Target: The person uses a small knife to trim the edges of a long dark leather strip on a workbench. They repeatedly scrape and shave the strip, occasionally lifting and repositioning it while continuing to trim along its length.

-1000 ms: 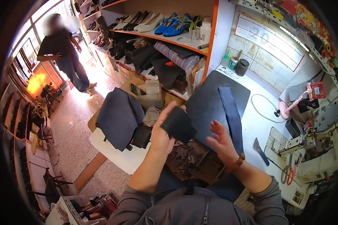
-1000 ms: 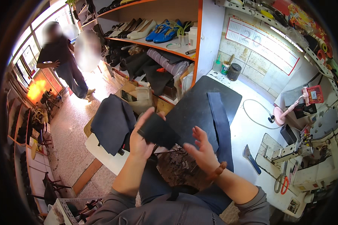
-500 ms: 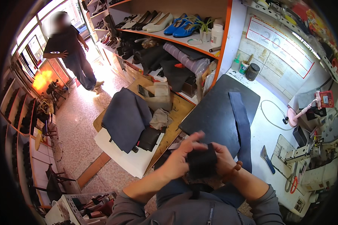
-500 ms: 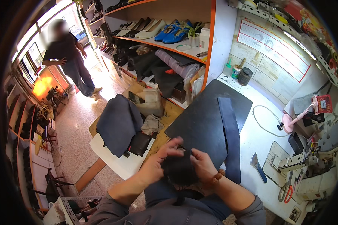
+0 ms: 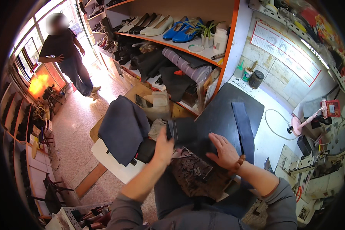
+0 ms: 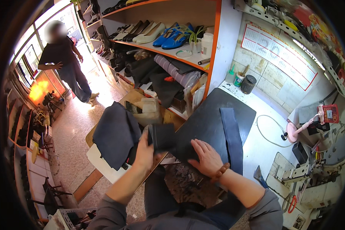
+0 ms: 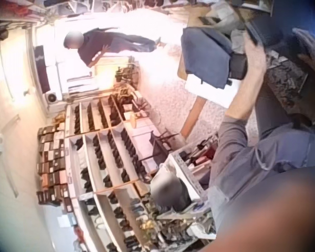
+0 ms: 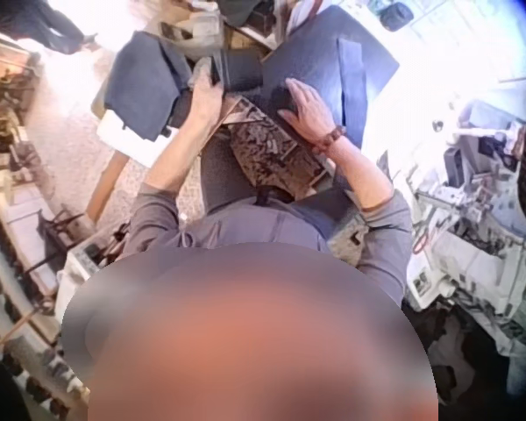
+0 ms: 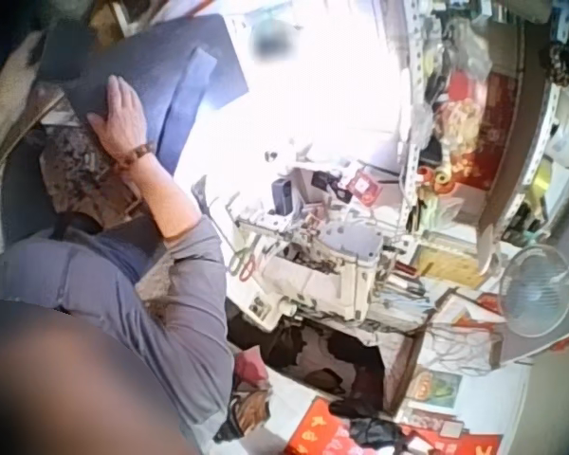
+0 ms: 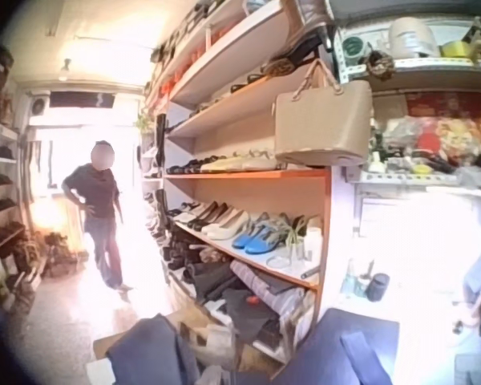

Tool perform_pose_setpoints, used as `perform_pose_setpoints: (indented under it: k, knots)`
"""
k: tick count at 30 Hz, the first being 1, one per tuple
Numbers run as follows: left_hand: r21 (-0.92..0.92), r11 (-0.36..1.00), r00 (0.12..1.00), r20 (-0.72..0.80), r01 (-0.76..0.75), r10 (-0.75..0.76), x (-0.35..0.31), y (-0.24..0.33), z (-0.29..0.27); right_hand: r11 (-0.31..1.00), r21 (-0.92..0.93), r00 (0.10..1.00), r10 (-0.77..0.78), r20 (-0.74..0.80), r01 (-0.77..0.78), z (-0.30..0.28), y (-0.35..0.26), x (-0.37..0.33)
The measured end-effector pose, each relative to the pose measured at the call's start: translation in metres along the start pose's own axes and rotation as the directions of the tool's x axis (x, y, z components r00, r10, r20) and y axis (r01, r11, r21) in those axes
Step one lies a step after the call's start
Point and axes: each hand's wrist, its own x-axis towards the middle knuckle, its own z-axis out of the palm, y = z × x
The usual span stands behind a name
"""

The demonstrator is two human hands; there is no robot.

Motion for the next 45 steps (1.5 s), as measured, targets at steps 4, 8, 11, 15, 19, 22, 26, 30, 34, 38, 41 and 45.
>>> perform_pose_setpoints:
  k: [4,8,11,15,19,22,26,30,34,38,41,45]
  knots:
    - [0.181,0.977,0.993,-0.032,0.116,-0.112,0.115,0.014,0.010,0.933,-0.340,0.930,0.018,0.368,0.117,-0.002,0.034,-0.006]
    - [0.342,0.930,0.989,-0.105,0.135,-0.105,0.203,-0.004,0.034,0.949,-0.294,0.952,-0.023,0.305,0.117,0.002,0.041,-0.007]
    - [0.807,0.546,0.938,0.028,-0.224,0.345,0.254,-0.031,0.043,0.955,-0.277,0.947,-0.011,0.320,0.104,0.000,0.040,-0.004]
    - [0.730,0.640,0.941,0.012,-0.240,0.339,0.299,-0.058,0.057,0.956,-0.276,0.941,0.002,0.339,0.097,-0.005,0.039,0.001]
    - [0.716,0.631,0.930,0.069,-0.299,0.361,0.321,-0.065,0.065,0.961,-0.268,0.935,0.024,0.353,0.076,-0.006,0.038,0.005]
    - [0.710,0.650,0.931,0.022,-0.271,0.364,0.327,-0.062,0.072,0.964,-0.258,0.931,0.033,0.363,0.066,-0.005,0.039,0.006]
    - [0.753,0.628,0.978,0.114,-0.199,0.173,0.326,-0.052,0.075,0.968,-0.241,0.932,0.026,0.360,0.066,-0.005,0.040,0.006]
    - [0.770,0.590,0.953,0.079,-0.245,0.293,0.330,-0.039,0.069,0.968,-0.238,0.938,0.016,0.346,0.072,-0.006,0.039,0.005]
    - [0.679,0.551,0.804,0.096,-0.485,0.587,0.332,-0.047,0.060,0.973,-0.225,0.939,0.026,0.342,0.055,-0.007,0.040,0.007]
    - [0.855,0.339,0.890,0.258,-0.391,0.376,0.331,-0.056,0.051,0.976,-0.202,0.941,-0.014,0.337,0.087,-0.009,0.038,0.006]
    - [0.888,0.416,0.974,0.127,-0.197,0.190,0.335,-0.063,0.064,0.974,-0.215,0.914,0.024,0.404,0.069,-0.007,0.043,0.006]
    - [0.978,0.182,0.962,-0.146,0.105,0.232,0.339,-0.071,0.086,0.979,-0.191,0.935,0.004,0.354,0.068,-0.006,0.044,0.002]
